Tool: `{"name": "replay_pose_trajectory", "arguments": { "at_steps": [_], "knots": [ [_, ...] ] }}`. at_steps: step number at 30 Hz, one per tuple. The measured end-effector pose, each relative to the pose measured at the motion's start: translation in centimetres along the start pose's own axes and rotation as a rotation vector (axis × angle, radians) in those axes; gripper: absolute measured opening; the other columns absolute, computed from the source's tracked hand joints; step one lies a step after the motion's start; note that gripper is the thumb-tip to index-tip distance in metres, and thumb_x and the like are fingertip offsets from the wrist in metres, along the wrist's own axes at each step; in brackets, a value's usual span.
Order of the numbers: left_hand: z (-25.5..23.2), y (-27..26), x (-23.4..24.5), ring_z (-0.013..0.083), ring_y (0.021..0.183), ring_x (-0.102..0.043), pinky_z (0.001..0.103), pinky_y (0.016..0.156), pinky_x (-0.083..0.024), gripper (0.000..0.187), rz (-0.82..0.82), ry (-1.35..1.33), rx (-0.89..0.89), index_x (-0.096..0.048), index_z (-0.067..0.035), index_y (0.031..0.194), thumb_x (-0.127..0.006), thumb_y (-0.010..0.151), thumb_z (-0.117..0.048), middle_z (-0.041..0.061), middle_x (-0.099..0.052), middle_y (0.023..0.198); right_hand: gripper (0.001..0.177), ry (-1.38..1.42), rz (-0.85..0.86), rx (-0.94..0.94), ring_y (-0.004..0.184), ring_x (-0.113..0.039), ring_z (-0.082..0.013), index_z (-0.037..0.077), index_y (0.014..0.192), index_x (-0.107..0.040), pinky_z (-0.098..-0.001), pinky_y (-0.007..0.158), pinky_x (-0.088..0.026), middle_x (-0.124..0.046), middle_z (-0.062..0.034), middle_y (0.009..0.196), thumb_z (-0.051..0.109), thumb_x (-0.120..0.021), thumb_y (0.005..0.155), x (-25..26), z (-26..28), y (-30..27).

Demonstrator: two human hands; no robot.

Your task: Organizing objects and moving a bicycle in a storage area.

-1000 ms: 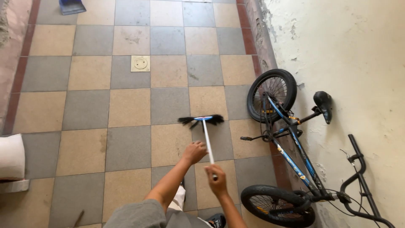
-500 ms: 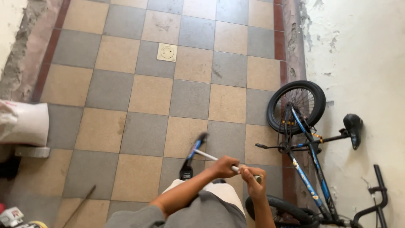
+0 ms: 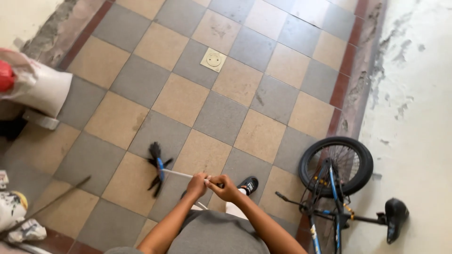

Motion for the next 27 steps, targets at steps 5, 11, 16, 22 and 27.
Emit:
{"name": "replay_pose_trajectory", "arguments": {
  "at_steps": [5, 11, 16, 22, 27],
  "knots": [
    [-13.3, 5.2, -7.8, 0.0395, 0.102, -0.064, 0.047, 0.088, -0.052, 0.023, 0.042, -0.201, -0.264, -0.073, -0.007, 0.09, -0.068, 0.083, -0.028, 0.019, -0.07, 0.099, 0.039, -0.121, 0.245, 0.185, 0.054, -0.033, -0.02, -0.001, 0.067, -0.045, -0.039, 0.055, -0.033, -0.037, -0.0107, 0.06, 0.011, -0.068, 0.097, 12.0, 6.1, -1.7],
    [-25.2, 12.2, -17.6, 0.0321, 0.12, -0.059, 0.057, 0.101, -0.044, 0.03, 0.112, 0.049, -0.286, -0.076, -0.017, 0.098, -0.062, 0.09, -0.043, 0.009, -0.065, 0.12, 0.031, -0.474, 0.51, 0.116, 0.052, -0.049, -0.0309, 0.003, 0.056, -0.051, -0.0439, 0.056, -0.039, -0.053, -0.0138, 0.055, 0.007, -0.069, 0.08, 22.0, 2.1, -4.6],
    [-29.5, 17.1, -21.1, 0.0275, 0.136, -0.05, 0.067, 0.113, -0.032, 0.044, 0.162, 0.4, -0.461, -0.072, -0.02, 0.1, -0.054, 0.094, -0.06, 0.008, -0.061, 0.133, 0.014, -0.762, 0.636, 0.117, 0.061, -0.059, -0.0314, 0.007, 0.052, -0.061, -0.0446, 0.06, -0.045, -0.062, -0.012, 0.059, 0.007, -0.069, 0.063, 24.0, -2.7, -4.8],
    [-36.0, 15.9, -13.8, 0.0286, 0.145, -0.043, 0.055, 0.119, -0.032, 0.04, -0.009, 0.205, -0.57, -0.071, -0.014, 0.099, -0.062, 0.094, -0.053, 0.011, -0.06, 0.141, 0.011, -0.741, 0.655, 0.089, 0.059, -0.058, -0.0315, 0.007, 0.056, -0.058, -0.0438, 0.062, -0.047, -0.06, -0.0104, 0.059, 0.011, -0.066, 0.064, 28.1, 2.3, -5.2],
    [-39.6, 12.2, -8.1, 0.0298, 0.098, -0.069, 0.045, 0.09, -0.058, 0.032, -0.155, -0.315, -0.431, -0.062, -0.002, 0.093, -0.062, 0.102, -0.033, 0.017, -0.07, 0.103, 0.026, -0.129, 0.314, 0.37, 0.048, -0.04, -0.0144, 0.012, 0.056, -0.046, -0.0298, 0.048, -0.037, -0.047, 0.0009, 0.056, 0.011, -0.064, 0.074, 34.6, 9.0, -6.1]
  ]
}}
Point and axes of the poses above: each hand's wrist, its own y-axis towards the middle knuckle, its own x-axis out of the back of the hand, z = x × y, the point moved 9 cm from there along y, towards the middle knuckle
